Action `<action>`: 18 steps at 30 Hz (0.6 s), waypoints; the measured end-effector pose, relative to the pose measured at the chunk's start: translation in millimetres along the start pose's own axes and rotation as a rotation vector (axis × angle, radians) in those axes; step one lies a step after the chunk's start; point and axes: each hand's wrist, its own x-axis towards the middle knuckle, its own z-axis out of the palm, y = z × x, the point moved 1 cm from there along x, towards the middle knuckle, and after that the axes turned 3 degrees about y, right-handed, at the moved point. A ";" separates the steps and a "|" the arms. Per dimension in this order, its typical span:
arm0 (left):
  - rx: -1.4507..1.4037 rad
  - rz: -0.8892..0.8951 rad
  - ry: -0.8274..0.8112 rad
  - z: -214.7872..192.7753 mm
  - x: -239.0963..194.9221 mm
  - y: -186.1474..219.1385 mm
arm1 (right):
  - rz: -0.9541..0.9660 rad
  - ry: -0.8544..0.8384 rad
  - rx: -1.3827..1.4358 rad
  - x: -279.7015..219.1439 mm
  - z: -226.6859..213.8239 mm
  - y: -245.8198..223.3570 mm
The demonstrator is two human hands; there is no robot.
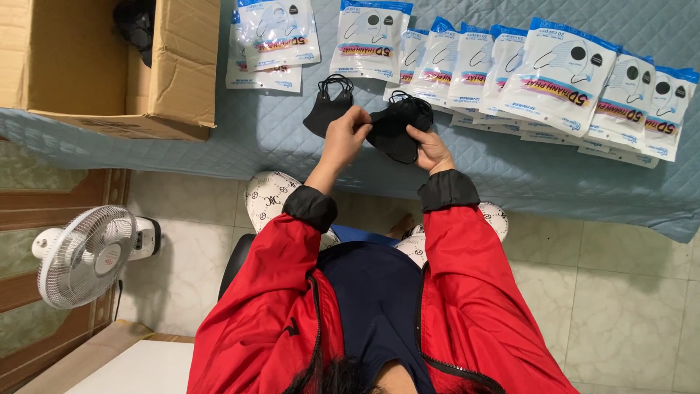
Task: The person takes black face masks from a cardboard box, separates them, and places them into individual plastic packaging bags. They then arrange the packaged masks on a blue bedspread next to other already packaged items.
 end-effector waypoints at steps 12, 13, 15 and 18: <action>-0.521 -0.299 0.262 -66.9 21.9 -88.1 | 0.006 0.058 0.018 -20.4 39.8 -7.9; -0.521 -0.299 0.264 -65.3 20.5 -102.1 | 0.007 0.057 0.018 -21.7 43.9 -8.7; -0.282 -0.326 0.270 -61.2 17.4 -130.7 | -0.011 0.054 -0.005 -24.8 51.2 -10.7; -0.219 -0.377 0.268 -64.2 11.8 -128.2 | -0.016 0.056 -0.014 -14.2 30.9 -7.0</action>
